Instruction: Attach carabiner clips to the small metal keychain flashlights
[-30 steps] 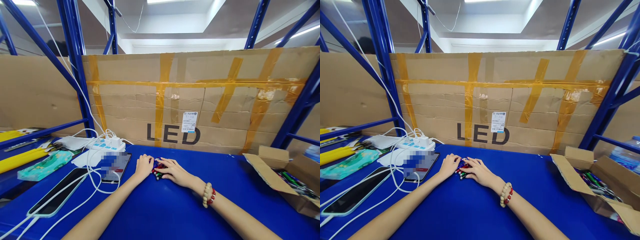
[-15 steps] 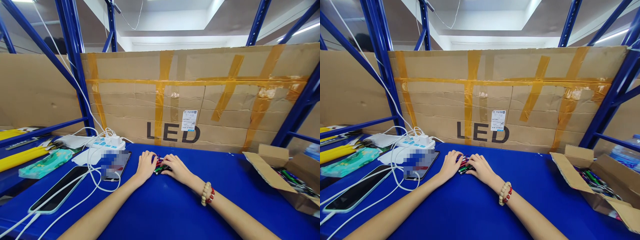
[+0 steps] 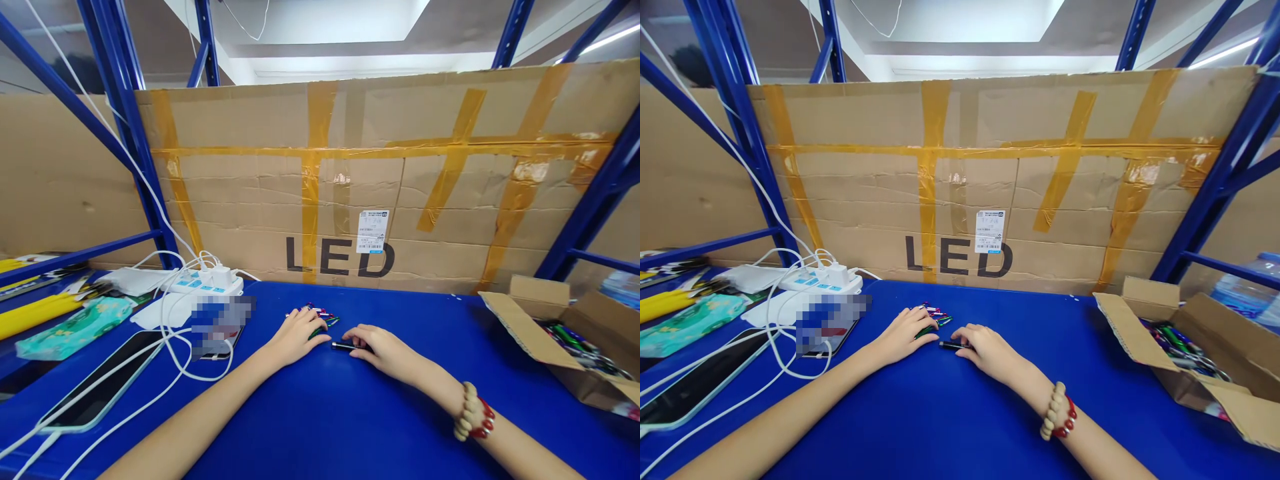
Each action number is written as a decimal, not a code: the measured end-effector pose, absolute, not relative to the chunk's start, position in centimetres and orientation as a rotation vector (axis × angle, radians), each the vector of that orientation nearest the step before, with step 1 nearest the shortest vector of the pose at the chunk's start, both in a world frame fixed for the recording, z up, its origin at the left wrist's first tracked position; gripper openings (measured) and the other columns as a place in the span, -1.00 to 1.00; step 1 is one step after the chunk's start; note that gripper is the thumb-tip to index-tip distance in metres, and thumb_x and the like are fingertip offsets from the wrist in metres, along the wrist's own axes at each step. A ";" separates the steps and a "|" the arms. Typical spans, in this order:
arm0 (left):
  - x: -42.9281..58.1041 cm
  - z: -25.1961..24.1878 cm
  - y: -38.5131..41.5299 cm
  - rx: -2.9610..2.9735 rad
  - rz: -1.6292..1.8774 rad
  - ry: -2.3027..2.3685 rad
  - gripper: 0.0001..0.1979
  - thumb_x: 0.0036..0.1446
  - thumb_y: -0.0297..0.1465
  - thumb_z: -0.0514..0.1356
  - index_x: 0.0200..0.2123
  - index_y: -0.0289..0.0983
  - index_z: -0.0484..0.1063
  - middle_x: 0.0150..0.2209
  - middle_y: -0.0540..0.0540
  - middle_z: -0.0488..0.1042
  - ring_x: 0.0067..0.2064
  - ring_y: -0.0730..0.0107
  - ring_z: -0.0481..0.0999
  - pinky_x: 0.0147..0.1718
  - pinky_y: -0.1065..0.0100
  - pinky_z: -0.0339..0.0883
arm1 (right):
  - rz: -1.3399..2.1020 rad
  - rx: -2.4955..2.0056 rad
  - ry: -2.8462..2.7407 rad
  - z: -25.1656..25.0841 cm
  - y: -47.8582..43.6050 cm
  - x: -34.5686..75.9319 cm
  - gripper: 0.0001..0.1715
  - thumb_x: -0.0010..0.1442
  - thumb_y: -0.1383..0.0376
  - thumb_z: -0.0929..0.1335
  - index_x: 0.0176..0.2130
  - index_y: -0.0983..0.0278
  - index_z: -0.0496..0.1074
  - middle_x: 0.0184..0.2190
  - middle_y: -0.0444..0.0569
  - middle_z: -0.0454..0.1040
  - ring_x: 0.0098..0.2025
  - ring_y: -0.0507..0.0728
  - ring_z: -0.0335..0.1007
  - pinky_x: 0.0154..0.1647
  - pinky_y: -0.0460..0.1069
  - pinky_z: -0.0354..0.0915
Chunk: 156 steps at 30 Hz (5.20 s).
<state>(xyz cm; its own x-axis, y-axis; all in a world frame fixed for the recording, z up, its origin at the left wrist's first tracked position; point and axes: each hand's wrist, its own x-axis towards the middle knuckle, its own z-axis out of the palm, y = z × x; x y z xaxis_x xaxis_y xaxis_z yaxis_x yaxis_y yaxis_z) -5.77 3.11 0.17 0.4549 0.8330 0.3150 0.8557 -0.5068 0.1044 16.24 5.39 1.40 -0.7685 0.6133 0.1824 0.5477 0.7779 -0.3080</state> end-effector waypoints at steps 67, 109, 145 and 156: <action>-1.3 -0.4 1.9 -2.727 -2.272 -2.192 -0.82 0.07 -0.28 0.05 -0.37 -0.28 0.30 -0.43 0.00 0.32 -0.38 0.45 0.34 -0.42 0.45 0.22 | 0.825 -1.017 -2.214 -0.5 3.4 15.2 -0.65 0.15 0.15 0.26 -0.11 0.21 0.41 -0.27 -0.06 0.49 -0.35 0.09 0.37 -0.33 -0.04 0.30; -0.7 -0.7 1.5 -2.717 -2.333 -2.046 -0.67 -0.03 -0.16 0.19 -0.43 -0.26 0.16 -0.39 0.00 0.33 -0.49 0.51 0.36 -0.49 0.43 0.18 | 0.582 -0.747 -2.120 1.3 4.7 17.2 -0.81 0.07 0.23 0.35 -0.28 0.26 0.45 -0.36 -0.02 0.45 -0.37 0.05 0.39 -0.41 -0.07 0.36; -0.4 0.0 1.0 -2.760 -2.732 -2.008 -0.54 -0.11 -0.12 0.25 -0.50 -0.23 0.01 -0.62 0.13 0.30 -0.62 0.60 0.28 -0.59 0.49 0.14 | 1.405 -0.951 -1.932 1.3 3.6 16.1 -0.49 0.01 0.03 0.35 -0.18 0.37 0.43 -0.42 0.00 0.52 -0.41 0.06 0.45 -0.47 -0.09 0.33; -0.3 0.2 0.9 -2.582 -3.056 -2.009 -0.52 -0.17 -0.19 0.32 -0.50 -0.23 0.00 -0.59 0.14 0.23 -0.57 0.57 0.34 -0.56 0.48 0.12 | 1.136 -0.941 -2.010 0.0 2.8 15.1 -0.52 -0.03 0.23 0.39 -0.09 0.31 0.35 -0.22 0.03 0.46 -0.36 0.06 0.44 -0.44 -0.09 0.35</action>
<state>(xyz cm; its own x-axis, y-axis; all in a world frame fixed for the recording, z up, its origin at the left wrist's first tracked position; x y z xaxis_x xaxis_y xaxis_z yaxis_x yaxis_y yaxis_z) -0.33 0.86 0.23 0.1770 0.9830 0.0492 -0.3444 0.0150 0.9387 15.07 2.82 -0.05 -0.5412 0.8220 0.1775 0.2721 0.3709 -0.8879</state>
